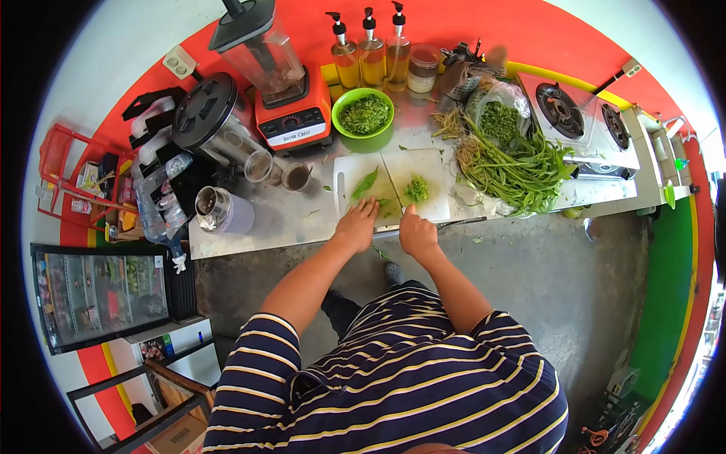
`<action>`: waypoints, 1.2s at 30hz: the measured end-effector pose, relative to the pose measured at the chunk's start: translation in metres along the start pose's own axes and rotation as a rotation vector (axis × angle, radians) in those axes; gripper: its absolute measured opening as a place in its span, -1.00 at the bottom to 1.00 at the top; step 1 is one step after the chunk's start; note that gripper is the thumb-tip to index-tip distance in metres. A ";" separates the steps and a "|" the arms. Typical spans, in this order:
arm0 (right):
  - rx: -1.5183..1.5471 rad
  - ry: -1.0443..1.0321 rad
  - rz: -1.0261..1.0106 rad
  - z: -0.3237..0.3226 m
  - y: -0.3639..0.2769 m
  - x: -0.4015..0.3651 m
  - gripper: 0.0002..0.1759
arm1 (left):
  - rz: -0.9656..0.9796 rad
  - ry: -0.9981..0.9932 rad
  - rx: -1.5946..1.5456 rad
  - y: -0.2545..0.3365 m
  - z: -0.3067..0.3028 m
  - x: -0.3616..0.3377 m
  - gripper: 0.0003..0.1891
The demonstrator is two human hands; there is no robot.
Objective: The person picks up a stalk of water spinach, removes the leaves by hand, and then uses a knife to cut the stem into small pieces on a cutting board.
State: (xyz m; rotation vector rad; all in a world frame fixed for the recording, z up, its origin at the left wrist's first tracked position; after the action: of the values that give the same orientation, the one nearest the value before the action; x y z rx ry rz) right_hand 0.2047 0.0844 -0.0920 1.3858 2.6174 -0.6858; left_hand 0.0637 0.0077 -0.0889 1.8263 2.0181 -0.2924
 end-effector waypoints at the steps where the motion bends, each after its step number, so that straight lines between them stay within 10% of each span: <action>1: -0.004 -0.003 -0.005 -0.012 -0.003 0.000 -0.73 | -0.002 -0.068 0.020 0.001 -0.007 0.000 -0.09; 36: 0.140 -0.089 -0.036 -0.021 -0.019 -0.009 -0.67 | -0.048 -0.214 0.138 0.005 -0.009 0.012 -0.10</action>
State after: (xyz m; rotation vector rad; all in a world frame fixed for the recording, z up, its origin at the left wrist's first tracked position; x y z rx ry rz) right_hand 0.1971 0.0776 -0.0643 1.3126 2.5750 -0.9290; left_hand 0.0665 0.0222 -0.0855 1.7448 1.9360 -0.6277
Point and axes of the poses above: each hand's wrist, its own x-axis towards the middle knuckle, its own z-axis out of the palm, y = z × x, the point moved 4 cm from there along x, towards the middle knuckle, and after that the axes turned 7 degrees about x, right-handed, at the moved point
